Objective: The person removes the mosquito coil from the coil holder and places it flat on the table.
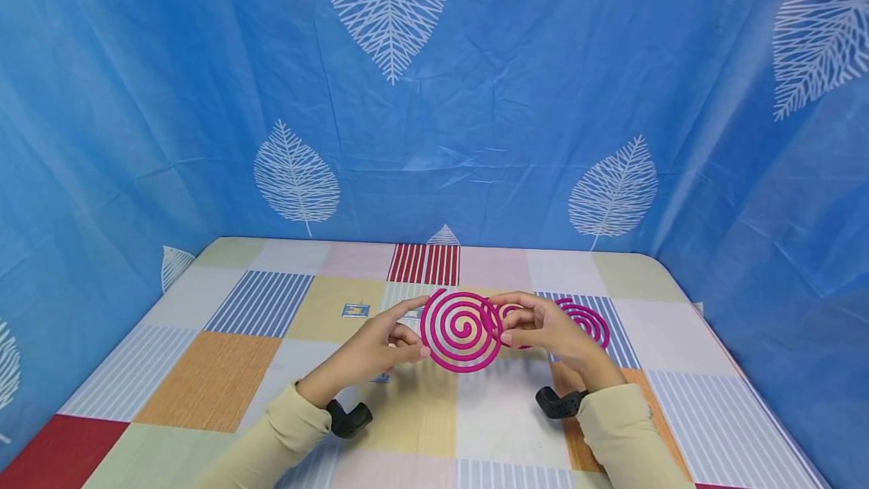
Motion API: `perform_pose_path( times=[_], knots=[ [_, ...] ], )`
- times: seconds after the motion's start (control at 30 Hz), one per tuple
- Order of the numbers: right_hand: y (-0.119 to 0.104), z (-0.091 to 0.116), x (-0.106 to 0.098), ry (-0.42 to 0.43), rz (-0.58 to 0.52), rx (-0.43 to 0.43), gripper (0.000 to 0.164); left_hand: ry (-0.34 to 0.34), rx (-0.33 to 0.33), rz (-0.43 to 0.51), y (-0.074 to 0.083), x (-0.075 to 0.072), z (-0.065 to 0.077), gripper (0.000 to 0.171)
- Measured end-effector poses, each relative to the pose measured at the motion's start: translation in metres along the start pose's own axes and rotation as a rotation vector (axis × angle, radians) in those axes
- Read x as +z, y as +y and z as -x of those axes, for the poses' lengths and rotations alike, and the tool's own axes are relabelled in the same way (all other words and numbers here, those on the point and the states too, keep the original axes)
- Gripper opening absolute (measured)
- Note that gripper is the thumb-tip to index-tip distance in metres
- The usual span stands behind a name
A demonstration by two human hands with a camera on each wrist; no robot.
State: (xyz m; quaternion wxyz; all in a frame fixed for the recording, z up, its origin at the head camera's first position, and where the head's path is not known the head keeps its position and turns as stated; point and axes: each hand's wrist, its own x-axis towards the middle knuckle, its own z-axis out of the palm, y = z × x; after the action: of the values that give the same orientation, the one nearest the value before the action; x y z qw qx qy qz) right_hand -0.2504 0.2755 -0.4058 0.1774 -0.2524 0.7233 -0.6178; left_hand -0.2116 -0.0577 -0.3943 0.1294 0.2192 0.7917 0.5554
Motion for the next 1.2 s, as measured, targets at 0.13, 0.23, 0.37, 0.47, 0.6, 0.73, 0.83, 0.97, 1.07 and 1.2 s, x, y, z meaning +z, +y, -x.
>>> perform_pose_path(
  times=[0.13,0.23,0.37,0.47,0.6,0.73,0.83,0.97,1.07,1.2],
  knots=[
    [0.003,0.005,-0.005,-0.048,-0.019,-0.020,0.051,-0.010,-0.004,0.005,-0.001,0.006,-0.001,0.075],
    [0.005,0.008,-0.008,-0.078,-0.022,-0.020,0.054,-0.018,-0.009,0.013,-0.001,0.010,-0.003,0.075],
    [0.007,0.013,-0.012,-0.100,-0.012,0.004,0.054,-0.028,-0.024,0.017,-0.002,0.018,-0.005,0.076],
    [0.009,0.017,-0.015,-0.104,-0.006,0.016,0.053,-0.032,-0.040,0.009,-0.002,0.023,-0.007,0.076],
    [0.010,0.022,-0.019,-0.114,-0.026,0.034,0.051,-0.038,-0.066,0.001,-0.002,0.031,-0.009,0.077],
    [0.012,0.027,-0.023,-0.133,-0.053,0.043,0.049,-0.053,-0.086,0.011,-0.002,0.037,-0.011,0.078],
    [0.013,0.030,-0.026,-0.143,-0.056,0.055,0.048,-0.067,-0.098,0.027,-0.002,0.041,-0.012,0.077],
    [0.016,0.032,-0.031,-0.166,-0.065,0.064,0.050,-0.089,-0.110,0.039,-0.002,0.045,-0.014,0.076],
    [0.018,0.034,-0.034,-0.190,-0.086,0.059,0.054,-0.106,-0.117,0.040,-0.002,0.048,-0.014,0.076],
    [0.020,0.037,-0.037,-0.194,-0.064,0.067,0.053,-0.126,-0.133,0.047,-0.003,0.051,-0.016,0.075]
  ],
)
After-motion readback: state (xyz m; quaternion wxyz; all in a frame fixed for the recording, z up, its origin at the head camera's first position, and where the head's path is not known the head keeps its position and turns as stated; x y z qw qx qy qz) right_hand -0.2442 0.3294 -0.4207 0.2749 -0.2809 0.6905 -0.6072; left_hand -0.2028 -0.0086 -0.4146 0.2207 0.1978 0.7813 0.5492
